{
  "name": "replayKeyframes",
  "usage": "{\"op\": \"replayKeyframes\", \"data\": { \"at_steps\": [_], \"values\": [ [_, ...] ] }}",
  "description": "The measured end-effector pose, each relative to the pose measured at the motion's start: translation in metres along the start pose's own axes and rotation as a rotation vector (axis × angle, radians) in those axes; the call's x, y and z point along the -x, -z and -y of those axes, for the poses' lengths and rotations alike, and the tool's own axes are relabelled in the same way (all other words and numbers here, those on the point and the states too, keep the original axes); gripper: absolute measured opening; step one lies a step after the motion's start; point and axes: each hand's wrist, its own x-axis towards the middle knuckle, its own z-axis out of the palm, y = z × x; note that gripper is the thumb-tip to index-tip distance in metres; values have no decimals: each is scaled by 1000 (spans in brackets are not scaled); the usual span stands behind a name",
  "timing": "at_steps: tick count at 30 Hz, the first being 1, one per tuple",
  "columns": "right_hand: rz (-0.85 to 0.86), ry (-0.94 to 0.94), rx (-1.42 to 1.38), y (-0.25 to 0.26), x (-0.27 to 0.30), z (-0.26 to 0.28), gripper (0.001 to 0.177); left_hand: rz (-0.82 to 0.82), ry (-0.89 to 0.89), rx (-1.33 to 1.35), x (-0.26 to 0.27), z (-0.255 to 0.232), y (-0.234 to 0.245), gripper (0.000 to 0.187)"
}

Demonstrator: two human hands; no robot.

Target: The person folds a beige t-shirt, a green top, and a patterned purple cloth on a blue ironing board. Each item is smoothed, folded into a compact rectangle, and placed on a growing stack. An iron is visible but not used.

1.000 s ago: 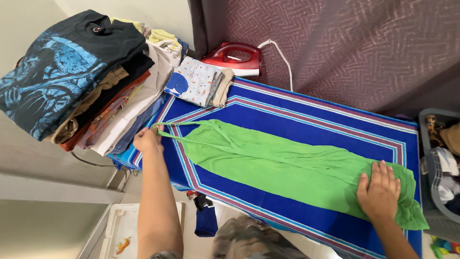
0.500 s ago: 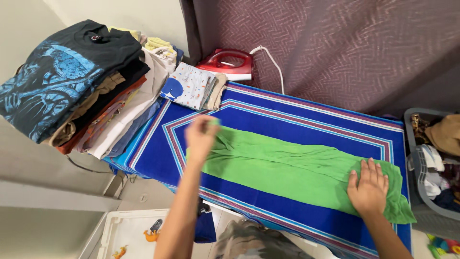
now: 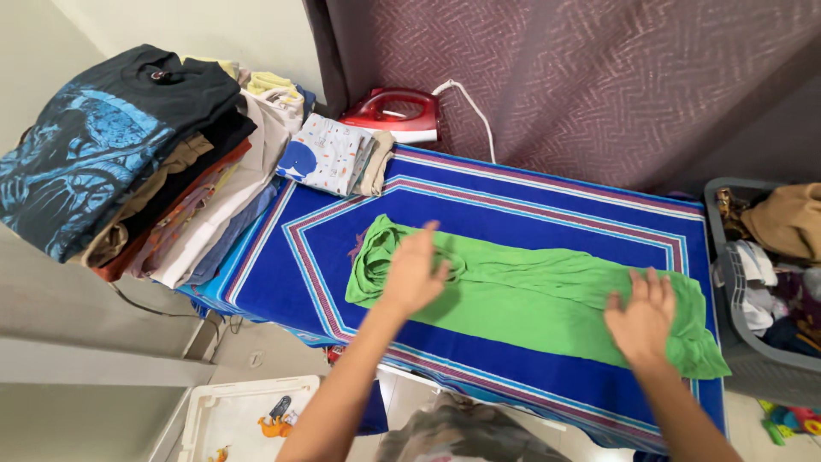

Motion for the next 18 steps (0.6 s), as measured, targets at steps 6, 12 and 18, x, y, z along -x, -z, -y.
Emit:
{"op": "replayKeyframes", "data": {
  "at_steps": [6, 12, 18],
  "values": [
    [68, 249, -362, 13, -25, 137, 51, -214, 420, -200, 6, 109, 34, 44],
    [360, 546, -369, -9, -6, 245, 63, 10, 506, 44, 15, 169, 3, 37],
    [664, 225, -548, -14, -27, 262, 70, 110, 461, 70, 3, 152, 10, 34]
  ]
}}
